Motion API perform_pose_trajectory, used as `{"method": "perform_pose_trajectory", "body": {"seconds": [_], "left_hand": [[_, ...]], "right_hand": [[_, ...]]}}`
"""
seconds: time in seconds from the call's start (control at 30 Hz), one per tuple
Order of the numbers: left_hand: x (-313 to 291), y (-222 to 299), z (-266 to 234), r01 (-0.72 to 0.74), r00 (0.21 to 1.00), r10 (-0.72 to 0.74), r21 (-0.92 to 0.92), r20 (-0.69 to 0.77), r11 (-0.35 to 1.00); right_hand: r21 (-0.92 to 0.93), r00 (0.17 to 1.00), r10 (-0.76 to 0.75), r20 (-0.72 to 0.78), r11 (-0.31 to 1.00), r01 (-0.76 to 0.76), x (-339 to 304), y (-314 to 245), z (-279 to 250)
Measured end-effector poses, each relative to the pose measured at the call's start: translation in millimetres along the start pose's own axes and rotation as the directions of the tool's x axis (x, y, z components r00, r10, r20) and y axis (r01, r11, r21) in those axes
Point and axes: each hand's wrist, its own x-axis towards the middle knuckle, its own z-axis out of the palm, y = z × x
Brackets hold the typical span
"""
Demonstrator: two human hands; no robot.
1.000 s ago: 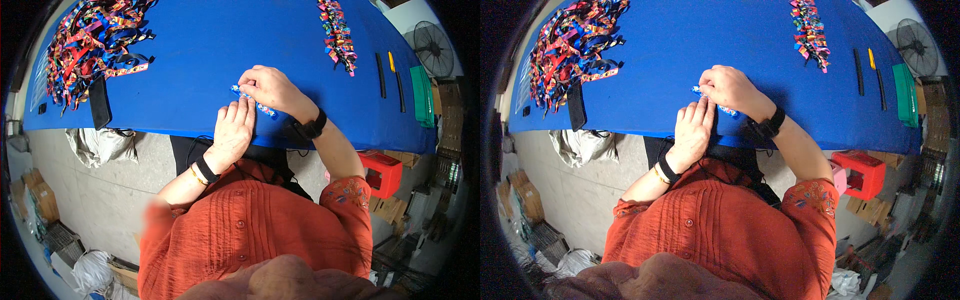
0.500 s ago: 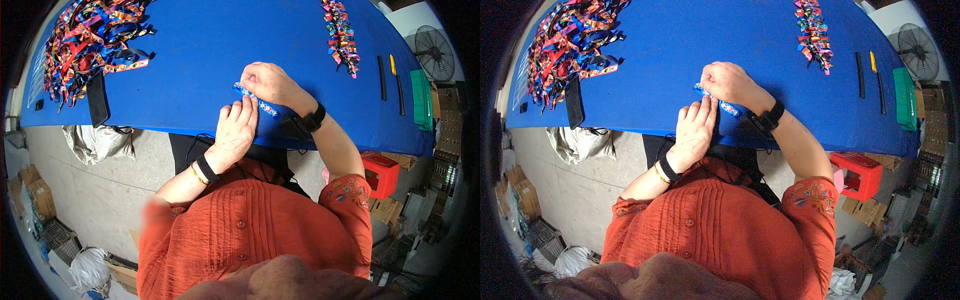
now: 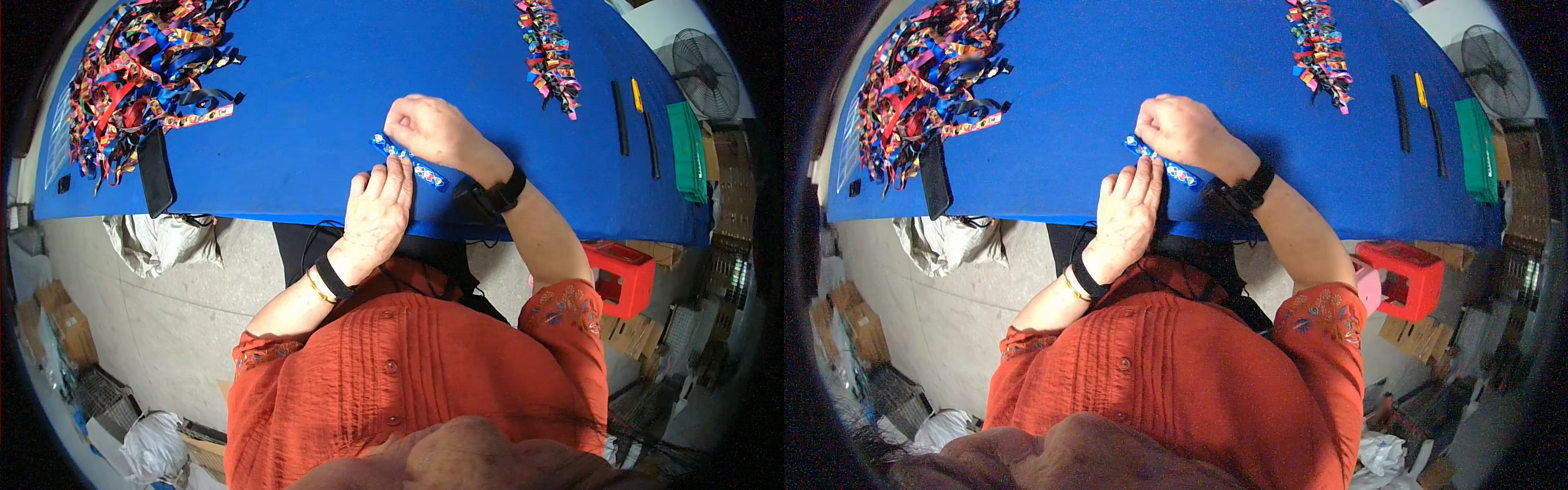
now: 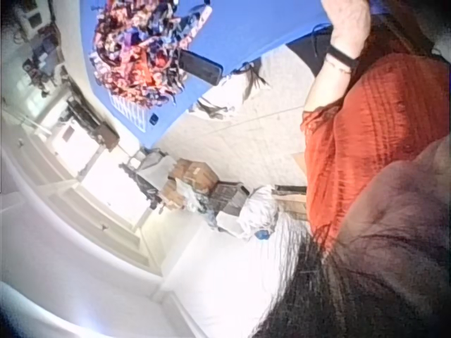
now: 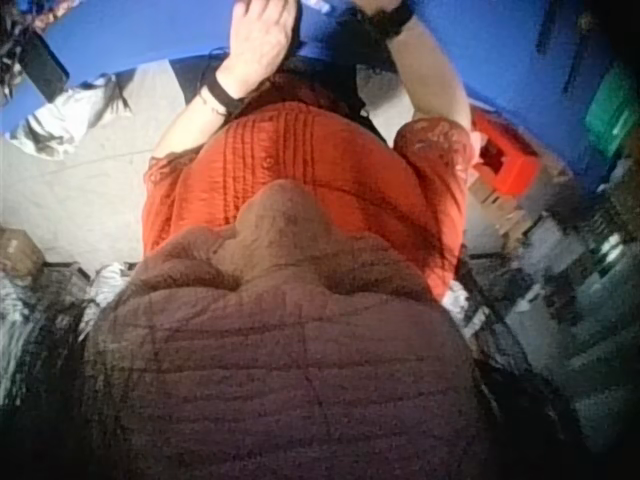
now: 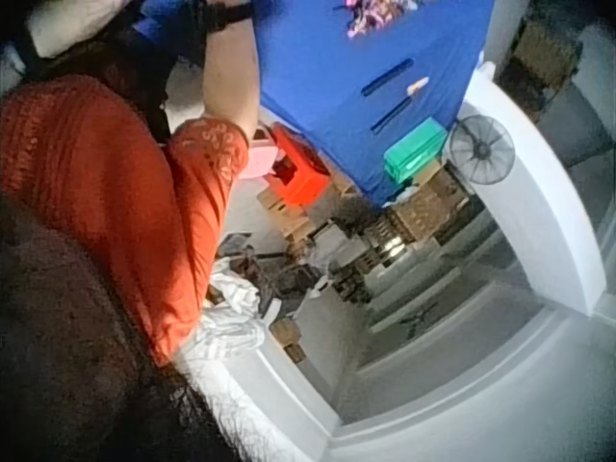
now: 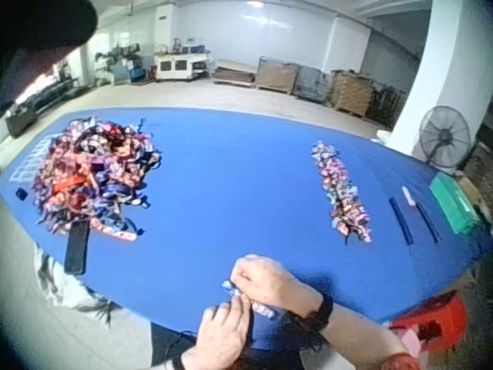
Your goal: Folding and assembling patterned fabric straps into specific shapes at a workbench.
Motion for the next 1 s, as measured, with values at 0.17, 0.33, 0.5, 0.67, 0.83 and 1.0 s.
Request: {"method": "perform_pose_trajectory", "body": {"seconds": [0.17,0.33,0.5,0.67,0.83,1.0], "left_hand": [[-1,-1,-1,0.009,1.000,-0.009,0.022,0.017,1.000],[2,-3,0,-0.030,0.999,0.031,0.054,-0.021,0.998],[8,-1,-5,-0.061,0.998,0.062,0.050,-0.024,0.997],[1,-5,-3,-0.023,1.000,0.023,0.029,0.004,0.999],[-3,-3,0,0.023,0.999,-0.022,0.024,-0.025,0.999],[-2,-5,7,-0.004,0.999,0.008,0.087,-0.042,0.996]], "right_hand": [[-0.046,0.962,0.036,-0.270,0.998,-0.050,-17,-5,-30],[0.031,0.945,0.218,-0.243,0.976,-0.217,-50,0,-24],[0.041,0.918,0.312,-0.246,0.949,-0.311,-63,0,-11],[-0.091,0.908,0.293,-0.299,0.939,-0.332,-57,5,5],[-0.092,0.914,0.303,-0.271,0.937,-0.338,-59,1,6],[-0.094,0.903,0.298,-0.310,0.936,-0.341,-58,-1,5]]}}
